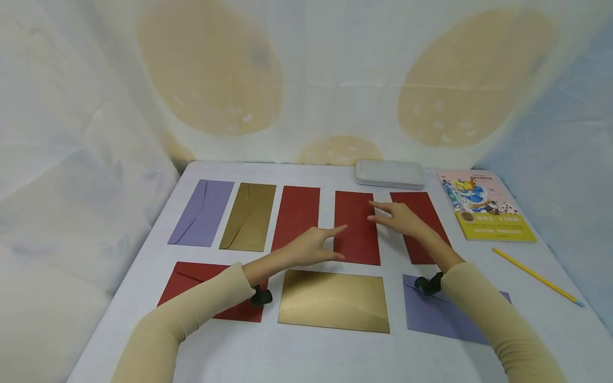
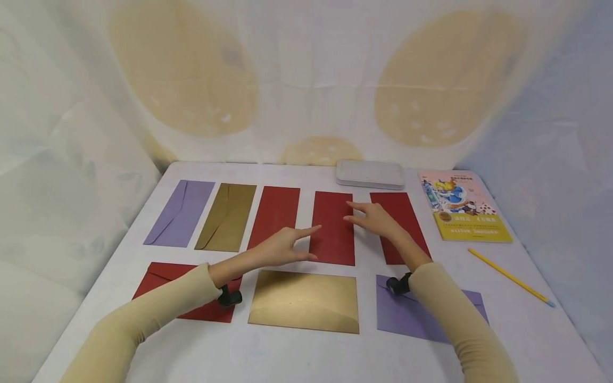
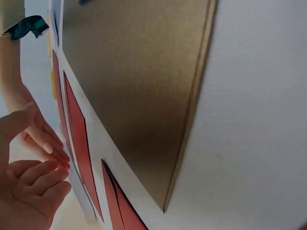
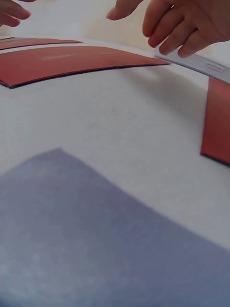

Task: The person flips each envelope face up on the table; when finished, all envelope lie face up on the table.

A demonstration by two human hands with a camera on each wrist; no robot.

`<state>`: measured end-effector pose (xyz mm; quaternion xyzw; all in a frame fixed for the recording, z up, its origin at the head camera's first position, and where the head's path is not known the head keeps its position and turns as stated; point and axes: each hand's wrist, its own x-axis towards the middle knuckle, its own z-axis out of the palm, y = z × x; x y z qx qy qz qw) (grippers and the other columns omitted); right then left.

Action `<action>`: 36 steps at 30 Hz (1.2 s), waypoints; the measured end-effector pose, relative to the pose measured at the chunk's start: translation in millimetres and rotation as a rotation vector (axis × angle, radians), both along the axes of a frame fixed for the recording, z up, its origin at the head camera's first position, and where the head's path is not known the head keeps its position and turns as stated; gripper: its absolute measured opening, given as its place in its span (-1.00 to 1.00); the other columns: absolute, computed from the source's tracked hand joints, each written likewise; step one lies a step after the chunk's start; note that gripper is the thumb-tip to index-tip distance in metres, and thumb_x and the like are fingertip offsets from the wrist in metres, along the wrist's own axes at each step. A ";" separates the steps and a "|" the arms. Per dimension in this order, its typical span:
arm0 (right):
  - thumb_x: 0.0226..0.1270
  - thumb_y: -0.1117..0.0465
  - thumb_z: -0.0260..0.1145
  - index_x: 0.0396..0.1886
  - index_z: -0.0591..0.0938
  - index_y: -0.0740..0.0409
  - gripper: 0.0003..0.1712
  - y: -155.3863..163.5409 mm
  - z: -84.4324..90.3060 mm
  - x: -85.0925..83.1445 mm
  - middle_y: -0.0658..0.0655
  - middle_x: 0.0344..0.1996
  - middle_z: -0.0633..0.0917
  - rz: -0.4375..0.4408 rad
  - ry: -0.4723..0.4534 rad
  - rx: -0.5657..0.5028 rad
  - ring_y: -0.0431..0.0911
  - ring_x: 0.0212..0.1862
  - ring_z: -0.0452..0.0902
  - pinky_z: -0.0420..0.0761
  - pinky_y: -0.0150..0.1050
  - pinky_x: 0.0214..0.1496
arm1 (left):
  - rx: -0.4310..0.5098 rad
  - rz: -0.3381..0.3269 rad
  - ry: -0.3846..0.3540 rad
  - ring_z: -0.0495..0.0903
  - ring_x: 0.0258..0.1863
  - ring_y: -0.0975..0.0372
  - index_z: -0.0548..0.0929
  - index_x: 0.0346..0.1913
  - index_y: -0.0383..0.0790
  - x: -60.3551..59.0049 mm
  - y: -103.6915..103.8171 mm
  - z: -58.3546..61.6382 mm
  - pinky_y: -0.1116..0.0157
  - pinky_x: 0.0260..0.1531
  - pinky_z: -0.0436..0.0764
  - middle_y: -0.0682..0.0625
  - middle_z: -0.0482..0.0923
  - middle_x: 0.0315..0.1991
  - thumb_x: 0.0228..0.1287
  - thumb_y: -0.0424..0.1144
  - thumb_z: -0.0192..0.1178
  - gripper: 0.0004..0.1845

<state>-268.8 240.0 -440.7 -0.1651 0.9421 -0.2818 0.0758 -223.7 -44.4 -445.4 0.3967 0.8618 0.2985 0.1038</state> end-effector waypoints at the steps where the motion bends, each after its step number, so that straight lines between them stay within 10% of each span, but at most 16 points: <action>1: 0.34 -0.03 0.29 0.39 0.37 0.21 -0.28 -0.2 -0.9 0.3 0.39 0.29 0.39 0.012 0.000 0.004 0.30 0.29 0.32 0.42 0.25 0.14 | -0.014 -0.028 0.006 0.05 -0.69 0.38 0.28 0.44 -0.22 0.2 2.3 -0.7 0.46 -0.63 0.25 -0.04 0.59 -0.49 0.20 -0.02 0.35 -0.19; 16: 0.30 0.02 0.35 0.36 0.40 0.25 -0.28 -12.1 -8.9 2.9 0.36 0.27 0.44 0.068 0.009 0.019 0.25 0.25 0.37 0.46 0.15 0.13 | -0.149 -0.094 0.055 0.13 -0.63 0.36 0.37 0.39 -0.23 -0.2 6.9 -13.1 0.44 -0.55 0.24 0.10 0.41 -0.60 0.17 -0.04 0.38 -0.24; 23: 0.28 0.03 0.37 0.36 0.40 0.24 -0.27 -13.0 -8.0 1.8 0.35 0.26 0.45 0.085 0.015 0.028 0.19 0.16 0.44 0.54 0.03 -0.03 | -0.142 -0.109 0.081 0.27 -0.50 0.35 0.38 0.38 -0.23 -1.9 4.2 -15.2 0.48 -0.36 0.35 -0.06 0.60 0.09 0.18 -0.05 0.38 -0.26; 30: 0.30 -0.03 0.33 0.39 0.38 0.17 -0.26 4.2 10.7 -5.6 0.39 -0.01 0.61 0.049 0.041 0.053 0.15 -0.14 0.49 0.52 -0.09 -0.28 | -0.069 -0.122 0.061 0.13 -0.67 0.35 0.32 0.41 -0.24 -9.9 5.7 -2.1 0.45 -0.55 0.31 -0.01 0.58 -0.42 0.17 -0.06 0.38 -0.21; 36: 0.34 -0.10 0.28 0.42 0.33 0.18 -0.22 34.7 26.6 -10.1 0.37 0.34 0.34 -0.018 0.029 0.012 0.28 0.32 0.24 0.31 0.26 0.23 | -0.011 -0.116 0.069 0.59 -0.14 0.28 0.22 0.47 -0.18 -14.7 25.5 10.0 0.50 -0.11 0.48 -0.10 0.50 0.22 0.20 -0.01 0.35 -0.15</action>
